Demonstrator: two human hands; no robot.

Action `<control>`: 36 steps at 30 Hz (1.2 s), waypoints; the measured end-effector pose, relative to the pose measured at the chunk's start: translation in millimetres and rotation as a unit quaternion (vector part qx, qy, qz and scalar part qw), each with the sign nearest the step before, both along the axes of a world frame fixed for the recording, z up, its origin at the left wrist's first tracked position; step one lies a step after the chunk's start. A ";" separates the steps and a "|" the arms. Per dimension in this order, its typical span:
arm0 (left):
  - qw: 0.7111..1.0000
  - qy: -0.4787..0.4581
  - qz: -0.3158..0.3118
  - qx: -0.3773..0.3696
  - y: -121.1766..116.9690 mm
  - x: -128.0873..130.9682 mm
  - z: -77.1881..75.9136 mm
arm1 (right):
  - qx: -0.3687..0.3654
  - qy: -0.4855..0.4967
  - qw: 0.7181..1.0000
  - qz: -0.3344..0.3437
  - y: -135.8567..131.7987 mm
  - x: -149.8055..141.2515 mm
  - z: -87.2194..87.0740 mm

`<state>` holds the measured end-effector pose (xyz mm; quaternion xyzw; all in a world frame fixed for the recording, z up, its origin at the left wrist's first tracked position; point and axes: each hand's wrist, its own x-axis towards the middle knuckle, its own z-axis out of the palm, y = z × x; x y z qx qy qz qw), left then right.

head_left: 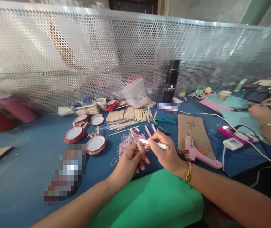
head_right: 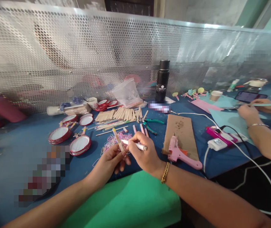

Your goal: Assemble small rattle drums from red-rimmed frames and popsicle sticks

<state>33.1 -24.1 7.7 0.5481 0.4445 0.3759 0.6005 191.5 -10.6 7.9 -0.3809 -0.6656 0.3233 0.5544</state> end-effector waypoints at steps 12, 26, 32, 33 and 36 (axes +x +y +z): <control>1.000 -0.001 0.009 0.009 0.7 0.1 -2.4 | -0.006 -0.016 1.000 0.011 -0.4 -0.5 0.9; 1.000 -0.005 0.011 0.007 0.7 0.5 -2.3 | -0.005 -0.013 1.000 -0.004 0.5 -0.2 0.6; 1.000 -0.004 0.015 0.013 1.1 -0.2 -2.2 | -0.014 -0.027 0.999 0.020 -0.5 -0.3 1.5; 1.000 -0.004 0.016 0.012 1.3 -0.4 -2.5 | -0.010 -0.025 1.000 0.015 -0.6 -0.3 1.7; 1.000 -0.004 0.015 0.008 1.5 -0.4 -3.6 | 0.000 -0.014 1.000 -0.003 -0.6 -0.6 1.8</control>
